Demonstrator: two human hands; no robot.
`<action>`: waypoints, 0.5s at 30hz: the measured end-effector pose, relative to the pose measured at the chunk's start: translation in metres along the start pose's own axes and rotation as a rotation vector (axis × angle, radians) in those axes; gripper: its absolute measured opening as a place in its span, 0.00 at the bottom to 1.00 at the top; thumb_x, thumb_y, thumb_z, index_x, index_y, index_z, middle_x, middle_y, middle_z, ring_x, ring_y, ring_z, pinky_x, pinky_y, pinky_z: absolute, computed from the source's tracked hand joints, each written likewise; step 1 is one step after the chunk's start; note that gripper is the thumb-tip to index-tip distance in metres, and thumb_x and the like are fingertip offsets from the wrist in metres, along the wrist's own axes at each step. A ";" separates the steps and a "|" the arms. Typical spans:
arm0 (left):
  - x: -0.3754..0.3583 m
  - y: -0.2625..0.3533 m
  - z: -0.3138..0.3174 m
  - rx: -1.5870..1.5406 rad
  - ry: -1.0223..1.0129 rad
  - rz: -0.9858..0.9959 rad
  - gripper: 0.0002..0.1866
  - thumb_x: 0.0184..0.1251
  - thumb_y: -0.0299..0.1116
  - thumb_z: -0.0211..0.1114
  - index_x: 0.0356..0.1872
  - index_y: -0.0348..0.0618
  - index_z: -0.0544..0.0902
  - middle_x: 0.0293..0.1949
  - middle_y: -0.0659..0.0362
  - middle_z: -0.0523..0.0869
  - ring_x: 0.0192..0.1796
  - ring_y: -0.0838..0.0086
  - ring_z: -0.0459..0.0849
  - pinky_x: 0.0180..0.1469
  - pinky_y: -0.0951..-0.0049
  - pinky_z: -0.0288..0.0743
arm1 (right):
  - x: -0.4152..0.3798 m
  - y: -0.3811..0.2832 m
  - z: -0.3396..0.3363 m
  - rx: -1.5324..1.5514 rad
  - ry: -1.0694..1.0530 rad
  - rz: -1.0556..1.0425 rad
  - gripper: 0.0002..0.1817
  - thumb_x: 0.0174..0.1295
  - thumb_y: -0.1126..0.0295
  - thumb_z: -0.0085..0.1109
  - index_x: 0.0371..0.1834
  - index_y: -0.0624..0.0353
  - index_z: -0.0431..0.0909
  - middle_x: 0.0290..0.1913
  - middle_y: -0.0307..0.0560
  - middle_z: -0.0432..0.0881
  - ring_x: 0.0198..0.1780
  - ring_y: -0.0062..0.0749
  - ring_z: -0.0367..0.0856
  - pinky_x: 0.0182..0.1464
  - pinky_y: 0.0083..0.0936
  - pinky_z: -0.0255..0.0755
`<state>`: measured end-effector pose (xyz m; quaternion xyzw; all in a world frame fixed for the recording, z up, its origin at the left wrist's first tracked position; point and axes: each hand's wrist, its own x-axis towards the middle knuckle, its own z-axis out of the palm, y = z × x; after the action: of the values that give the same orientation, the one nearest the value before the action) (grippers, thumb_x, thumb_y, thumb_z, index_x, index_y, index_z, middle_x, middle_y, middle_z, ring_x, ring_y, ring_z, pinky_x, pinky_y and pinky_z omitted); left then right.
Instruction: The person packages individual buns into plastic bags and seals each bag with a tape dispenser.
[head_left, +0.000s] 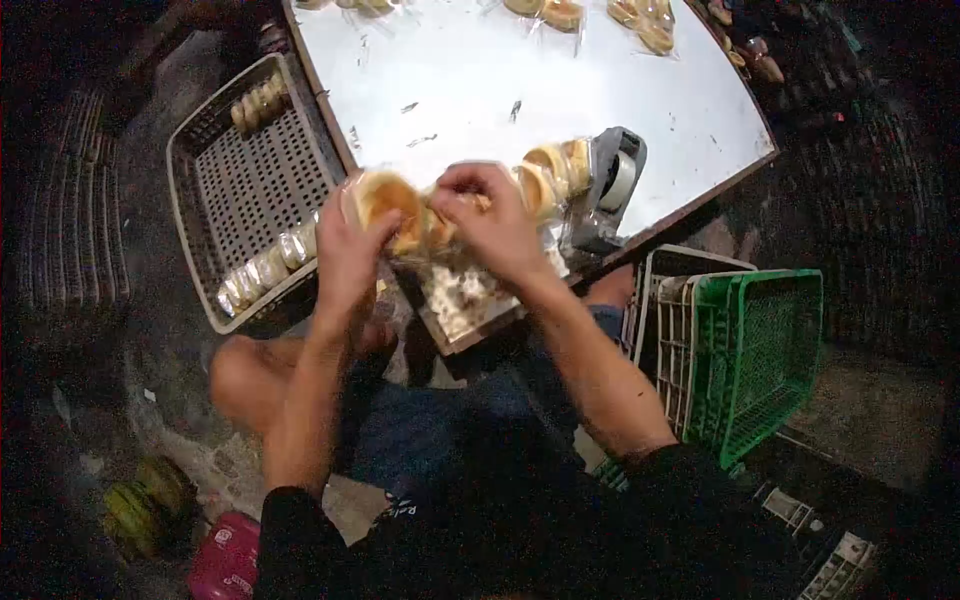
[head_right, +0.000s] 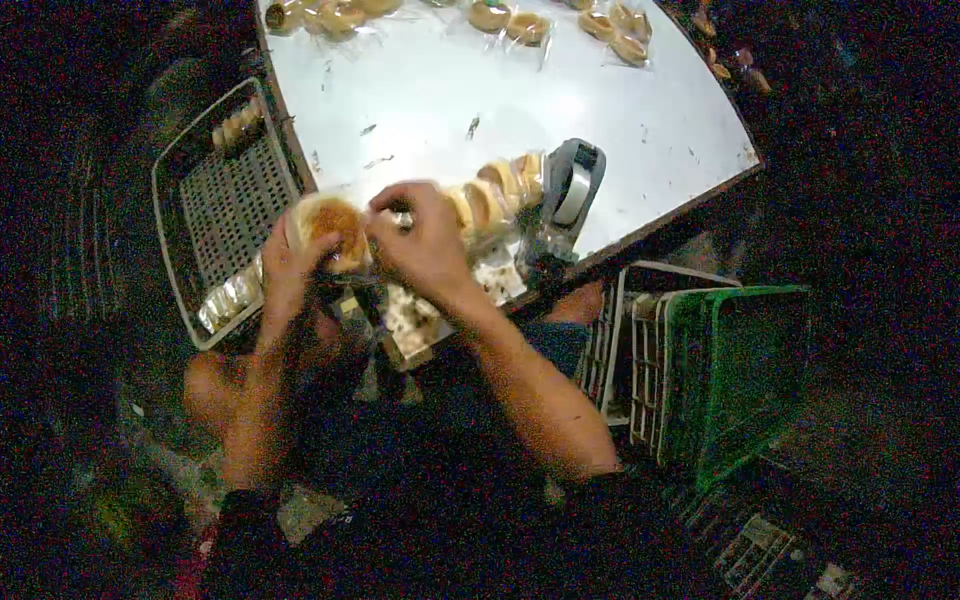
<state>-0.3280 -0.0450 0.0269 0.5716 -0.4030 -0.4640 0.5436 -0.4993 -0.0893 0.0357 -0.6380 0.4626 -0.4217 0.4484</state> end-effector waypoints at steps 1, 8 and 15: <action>0.002 -0.006 0.005 0.120 -0.026 -0.082 0.35 0.58 0.40 0.70 0.60 0.29 0.66 0.53 0.45 0.77 0.55 0.61 0.78 0.57 0.64 0.75 | 0.018 0.003 -0.015 -0.013 0.050 0.045 0.13 0.55 0.65 0.66 0.37 0.63 0.80 0.38 0.49 0.81 0.41 0.33 0.80 0.46 0.29 0.74; -0.002 -0.016 0.041 0.294 -0.215 -0.237 0.61 0.57 0.64 0.61 0.70 0.22 0.38 0.71 0.30 0.44 0.75 0.48 0.47 0.74 0.57 0.44 | 0.212 0.110 -0.136 -0.939 0.061 -0.057 0.20 0.58 0.49 0.60 0.43 0.51 0.86 0.66 0.69 0.64 0.64 0.60 0.67 0.64 0.43 0.64; 0.022 0.021 0.035 -0.047 -0.030 -0.193 0.55 0.59 0.48 0.68 0.70 0.23 0.40 0.69 0.34 0.55 0.71 0.55 0.56 0.72 0.63 0.49 | 0.293 0.121 -0.144 -1.246 0.140 -0.215 0.25 0.61 0.49 0.56 0.50 0.58 0.81 0.64 0.52 0.71 0.57 0.53 0.74 0.54 0.47 0.72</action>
<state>-0.3558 -0.0770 0.0464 0.5877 -0.3432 -0.5321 0.5037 -0.5988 -0.4199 -0.0092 -0.7930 0.5828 -0.1567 -0.0829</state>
